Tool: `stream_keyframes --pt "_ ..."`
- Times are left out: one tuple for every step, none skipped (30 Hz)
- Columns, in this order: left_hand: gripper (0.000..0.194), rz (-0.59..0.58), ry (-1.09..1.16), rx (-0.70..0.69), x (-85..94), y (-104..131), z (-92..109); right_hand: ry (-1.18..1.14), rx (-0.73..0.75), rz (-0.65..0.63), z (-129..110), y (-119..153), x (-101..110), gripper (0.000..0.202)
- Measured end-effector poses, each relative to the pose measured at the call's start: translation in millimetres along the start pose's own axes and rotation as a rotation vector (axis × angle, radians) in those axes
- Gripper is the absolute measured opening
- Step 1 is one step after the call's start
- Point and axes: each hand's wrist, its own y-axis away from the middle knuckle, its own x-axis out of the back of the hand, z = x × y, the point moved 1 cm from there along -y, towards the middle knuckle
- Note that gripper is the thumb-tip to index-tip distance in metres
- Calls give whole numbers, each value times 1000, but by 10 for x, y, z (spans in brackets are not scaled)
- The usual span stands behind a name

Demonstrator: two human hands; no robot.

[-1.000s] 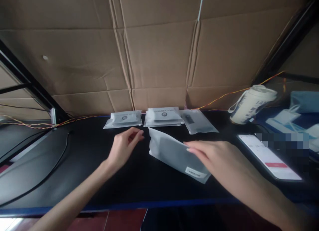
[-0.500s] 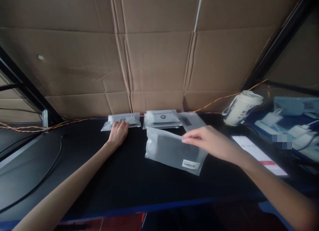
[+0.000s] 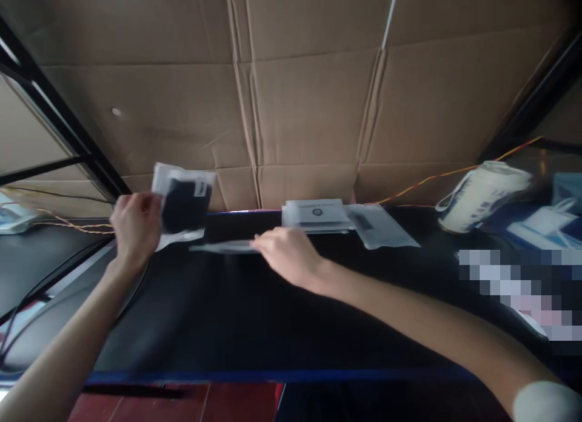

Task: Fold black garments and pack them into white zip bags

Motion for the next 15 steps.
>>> stream_keyframes --pt "40 54 -12 51 127 -27 -94 19 39 -65 -64 -11 -189 27" --pt "40 107 -24 95 246 -40 -178 39 79 -129 -119 -12 -363 26" --pt "40 152 -34 132 353 -42 -251 68 99 -174 -160 -11 -513 26" --pt "39 186 -39 160 443 -35 -312 76 101 -196 -189 -13 -634 25" --pt "39 211 -42 181 514 -20 -358 86 97 -209 -205 -23 -727 24" --pt "39 222 -42 195 565 -2 -390 91 84 -211 -209 -43 -794 24" --pt "39 215 -33 205 594 19 -408 94 65 -209 -203 -74 -840 25" --pt "39 209 -17 221 605 40 -413 101 45 -208 -187 -114 -870 25" --pt "39 206 2 239 599 62 -405 109 24 -208 -163 -162 -891 25" --pt "39 203 24 255 580 83 -384 117 2 -207 -132 -214 -906 26" --pt "40 196 51 263 552 103 -352 125 -17 -206 -95 -265 -921 26" --pt "41 184 81 263 518 121 -312 132 -30 -203 -53 -313 -937 26" --pt "42 172 106 254 484 138 -264 136 -38 -199 -6 -355 -956 27" --pt "42 157 122 237 451 150 -213 139 -43 -193 43 -388 -978 27" --pt "41 143 131 220 421 156 -160 140 -44 -187 93 -411 -1003 28"
